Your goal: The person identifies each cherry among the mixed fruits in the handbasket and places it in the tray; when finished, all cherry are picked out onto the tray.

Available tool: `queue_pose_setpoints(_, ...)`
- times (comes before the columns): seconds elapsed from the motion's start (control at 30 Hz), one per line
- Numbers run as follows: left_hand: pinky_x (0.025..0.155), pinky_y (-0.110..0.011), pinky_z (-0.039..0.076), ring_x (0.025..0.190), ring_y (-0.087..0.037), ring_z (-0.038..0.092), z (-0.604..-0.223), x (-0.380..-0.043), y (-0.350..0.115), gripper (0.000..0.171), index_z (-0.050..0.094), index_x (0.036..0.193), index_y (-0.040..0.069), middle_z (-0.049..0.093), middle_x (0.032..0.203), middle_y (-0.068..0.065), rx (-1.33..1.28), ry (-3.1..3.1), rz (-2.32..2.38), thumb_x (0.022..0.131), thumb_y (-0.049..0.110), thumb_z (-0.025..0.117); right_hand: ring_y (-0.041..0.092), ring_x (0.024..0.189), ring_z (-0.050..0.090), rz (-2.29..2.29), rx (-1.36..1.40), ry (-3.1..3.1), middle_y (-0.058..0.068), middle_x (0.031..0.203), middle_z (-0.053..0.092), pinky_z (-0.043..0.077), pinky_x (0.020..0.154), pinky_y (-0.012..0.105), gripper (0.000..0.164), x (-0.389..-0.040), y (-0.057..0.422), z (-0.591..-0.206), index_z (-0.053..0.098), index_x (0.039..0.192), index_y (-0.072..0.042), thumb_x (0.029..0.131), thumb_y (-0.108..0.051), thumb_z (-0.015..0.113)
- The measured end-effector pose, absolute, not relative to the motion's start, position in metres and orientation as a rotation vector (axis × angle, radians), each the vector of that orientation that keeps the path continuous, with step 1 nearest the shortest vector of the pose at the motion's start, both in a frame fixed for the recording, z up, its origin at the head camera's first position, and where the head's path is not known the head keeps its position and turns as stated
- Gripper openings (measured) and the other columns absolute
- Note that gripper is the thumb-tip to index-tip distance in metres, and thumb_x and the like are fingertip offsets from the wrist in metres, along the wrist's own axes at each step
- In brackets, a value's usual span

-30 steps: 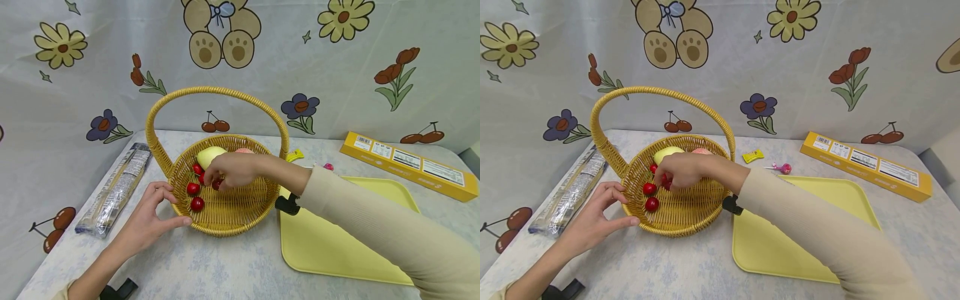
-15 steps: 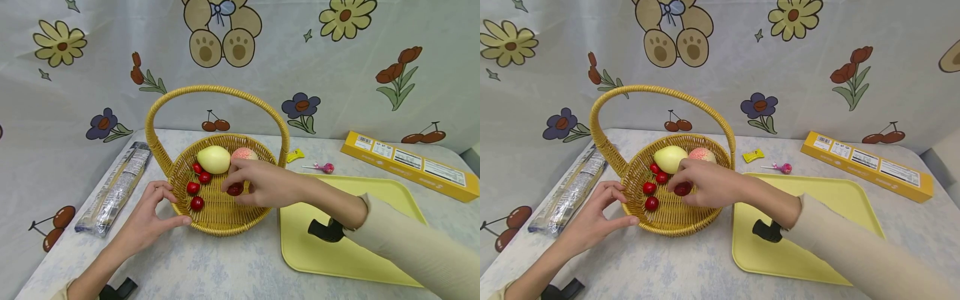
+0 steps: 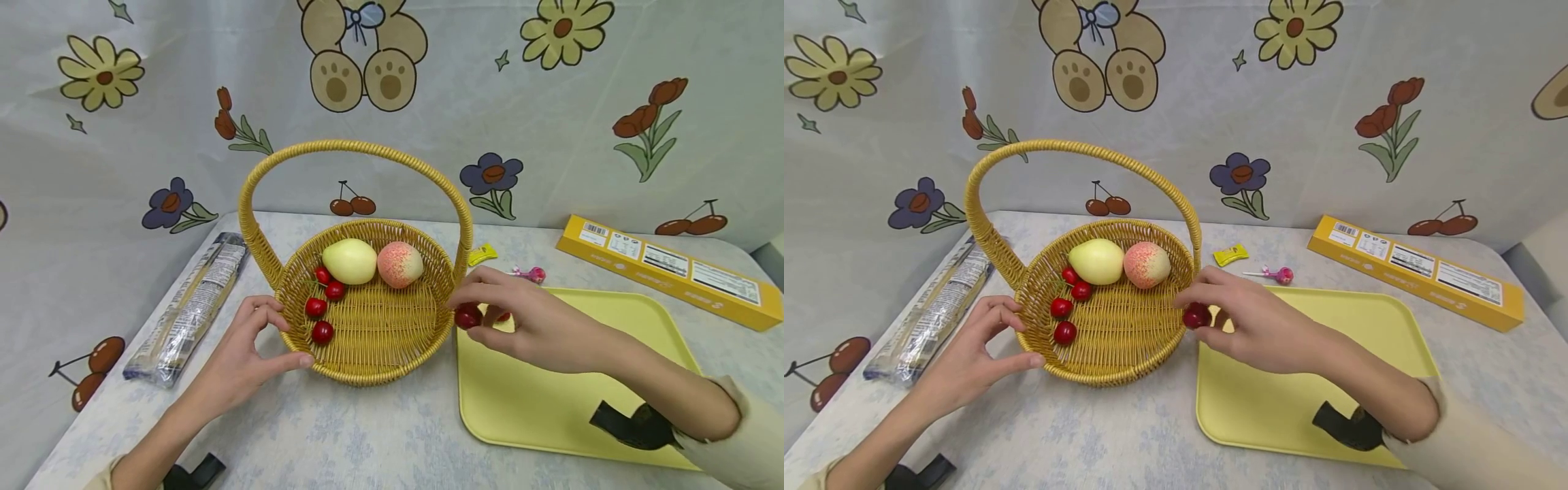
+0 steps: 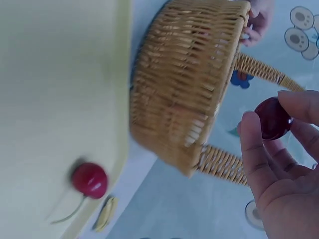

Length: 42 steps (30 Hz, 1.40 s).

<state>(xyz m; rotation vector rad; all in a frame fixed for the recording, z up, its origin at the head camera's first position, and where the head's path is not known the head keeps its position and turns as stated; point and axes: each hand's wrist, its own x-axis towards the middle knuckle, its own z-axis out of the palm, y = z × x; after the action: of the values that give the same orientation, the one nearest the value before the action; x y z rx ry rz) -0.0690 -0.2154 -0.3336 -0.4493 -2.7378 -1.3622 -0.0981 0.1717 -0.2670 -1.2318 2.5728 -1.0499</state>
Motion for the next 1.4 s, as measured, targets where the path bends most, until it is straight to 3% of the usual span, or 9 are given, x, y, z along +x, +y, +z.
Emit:
queue_pose_setpoints(0.23,0.101,-0.064,0.035,0.123,-0.034,0.038,-0.334,-0.069,-0.215,0.039,0.054,0.094,0.009,0.039,0.125,-0.014,-0.441,-2.746,-1.369,0.076,0.018,0.087,0.005,0.085,0.056,-0.917,-1.123,2.75,-0.012,0.101,0.053,0.053,0.065,0.023,0.037,-0.097,0.214,-0.28,0.066,0.106,-0.025,0.082,0.001,0.077)
queue_pose_setpoints(0.57,0.102,-0.064,0.034,0.123,-0.034,0.038,-0.334,-0.07,-0.215,0.039,0.054,0.095,0.008,0.039,0.125,-0.014,-0.446,-2.734,-1.386,0.076,0.017,0.087,0.012,0.081,0.055,-0.735,-0.93,2.797,-0.007,0.091,0.056,0.052,0.066,0.028,0.025,-0.118,0.245,-0.317,0.069,0.102,-0.012,0.081,-0.006,0.081)
queue_pose_setpoints(0.8,0.101,-0.062,0.035,0.123,-0.034,0.038,-0.334,-0.069,-0.215,0.04,0.054,0.095,0.008,0.039,0.125,-0.013,-0.441,-2.739,-1.364,0.075,0.017,0.087,0.01,0.081,0.059,-0.658,-0.877,2.813,-0.009,0.093,0.061,0.054,0.07,0.031,0.028,-0.126,0.248,-0.336,0.068,0.105,-0.008,0.081,-0.008,0.081)
queue_pose_setpoints(1.17,0.102,-0.064,0.034,0.124,-0.033,0.036,-0.334,-0.069,-0.216,0.039,0.054,0.095,0.009,0.039,0.125,-0.014,-0.43,-2.74,-1.383,0.076,0.017,0.087,0.01,0.081,0.061,-0.638,-0.878,2.827,-0.008,0.094,0.064,0.054,0.07,0.032,0.034,-0.127,0.246,-0.336,0.066,0.111,-0.003,0.081,-0.01,0.081)
queue_pose_setpoints(1.4,0.102,-0.065,0.034,0.124,-0.033,0.036,-0.334,-0.069,-0.216,0.039,0.054,0.095,0.009,0.038,0.125,-0.014,-0.438,-2.734,-1.391,0.076,0.016,0.087,0.013,0.082,0.063,-0.596,-0.854,2.886,0.003,0.105,0.067,0.053,0.067,0.032,0.032,-0.121,0.247,-0.331,0.068,0.111,-0.006,0.082,-0.011,0.08)
